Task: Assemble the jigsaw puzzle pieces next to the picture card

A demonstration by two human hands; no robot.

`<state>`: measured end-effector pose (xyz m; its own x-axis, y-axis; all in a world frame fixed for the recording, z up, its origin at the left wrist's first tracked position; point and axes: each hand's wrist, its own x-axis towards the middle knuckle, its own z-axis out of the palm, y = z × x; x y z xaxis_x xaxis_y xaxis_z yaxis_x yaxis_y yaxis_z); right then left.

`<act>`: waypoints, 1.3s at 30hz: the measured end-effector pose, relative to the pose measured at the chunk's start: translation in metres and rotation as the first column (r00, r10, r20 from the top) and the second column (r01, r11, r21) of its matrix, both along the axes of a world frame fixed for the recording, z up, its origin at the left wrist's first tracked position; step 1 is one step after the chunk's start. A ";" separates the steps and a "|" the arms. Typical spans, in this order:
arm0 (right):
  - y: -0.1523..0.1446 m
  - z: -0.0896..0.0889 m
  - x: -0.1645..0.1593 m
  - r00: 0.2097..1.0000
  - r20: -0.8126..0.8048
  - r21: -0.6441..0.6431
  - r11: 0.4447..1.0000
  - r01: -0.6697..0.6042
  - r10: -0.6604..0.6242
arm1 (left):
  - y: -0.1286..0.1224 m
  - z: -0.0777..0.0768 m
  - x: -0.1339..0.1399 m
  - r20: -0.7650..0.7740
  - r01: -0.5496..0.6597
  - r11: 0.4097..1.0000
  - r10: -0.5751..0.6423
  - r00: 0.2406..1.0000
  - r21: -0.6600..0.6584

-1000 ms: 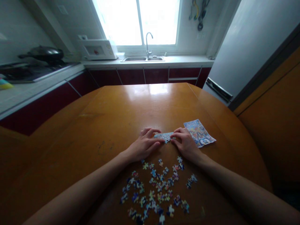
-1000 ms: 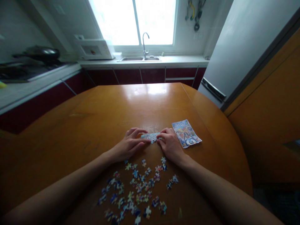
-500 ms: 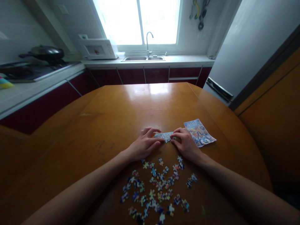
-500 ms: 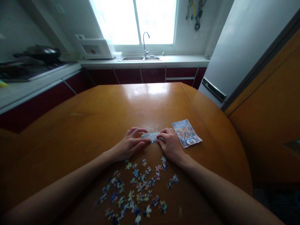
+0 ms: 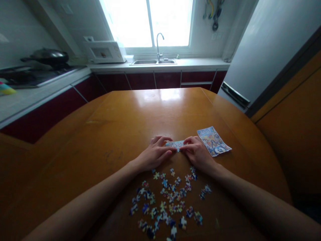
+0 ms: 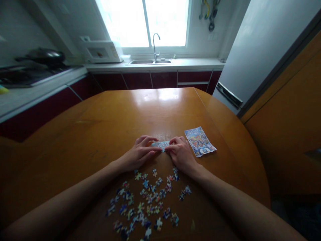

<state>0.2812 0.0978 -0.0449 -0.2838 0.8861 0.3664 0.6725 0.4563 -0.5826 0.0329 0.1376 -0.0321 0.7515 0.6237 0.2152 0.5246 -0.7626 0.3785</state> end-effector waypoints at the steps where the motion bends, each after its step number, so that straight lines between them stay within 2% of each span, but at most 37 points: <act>1: 0.000 0.000 0.000 1.000 -0.001 0.000 1.000 0.000 0.000 | 0.000 0.000 0.000 -0.001 0.000 1.000 0.000 1.000 0.000; 7: 0.000 0.001 0.000 0.999 -0.039 -0.010 1.000 0.002 -0.002 | 0.000 0.002 0.000 0.004 0.001 1.000 -0.002 1.000 0.001; 11: 0.002 0.000 0.002 0.988 -0.134 0.025 0.996 0.087 -0.083 | -0.001 0.002 0.000 0.001 0.003 1.000 -0.003 1.000 0.001; 15: 0.006 -0.002 0.005 0.979 -0.142 0.034 0.988 0.150 -0.143 | -0.001 0.002 0.000 0.000 0.002 1.000 -0.002 1.000 -0.010; 25: 0.004 -0.009 0.003 0.993 -0.071 0.014 0.995 0.100 -0.099 | -0.001 0.003 0.001 0.012 -0.004 1.000 0.004 1.000 -0.014; 33: 0.006 -0.006 0.005 0.977 -0.126 0.056 0.982 0.178 -0.170 | 0.000 0.001 0.000 -0.001 -0.002 1.000 0.001 1.000 -0.009; 39: 0.005 -0.010 0.004 0.991 -0.081 0.017 0.994 0.109 -0.107 | -0.001 0.003 0.001 0.015 -0.004 1.000 0.004 1.000 -0.012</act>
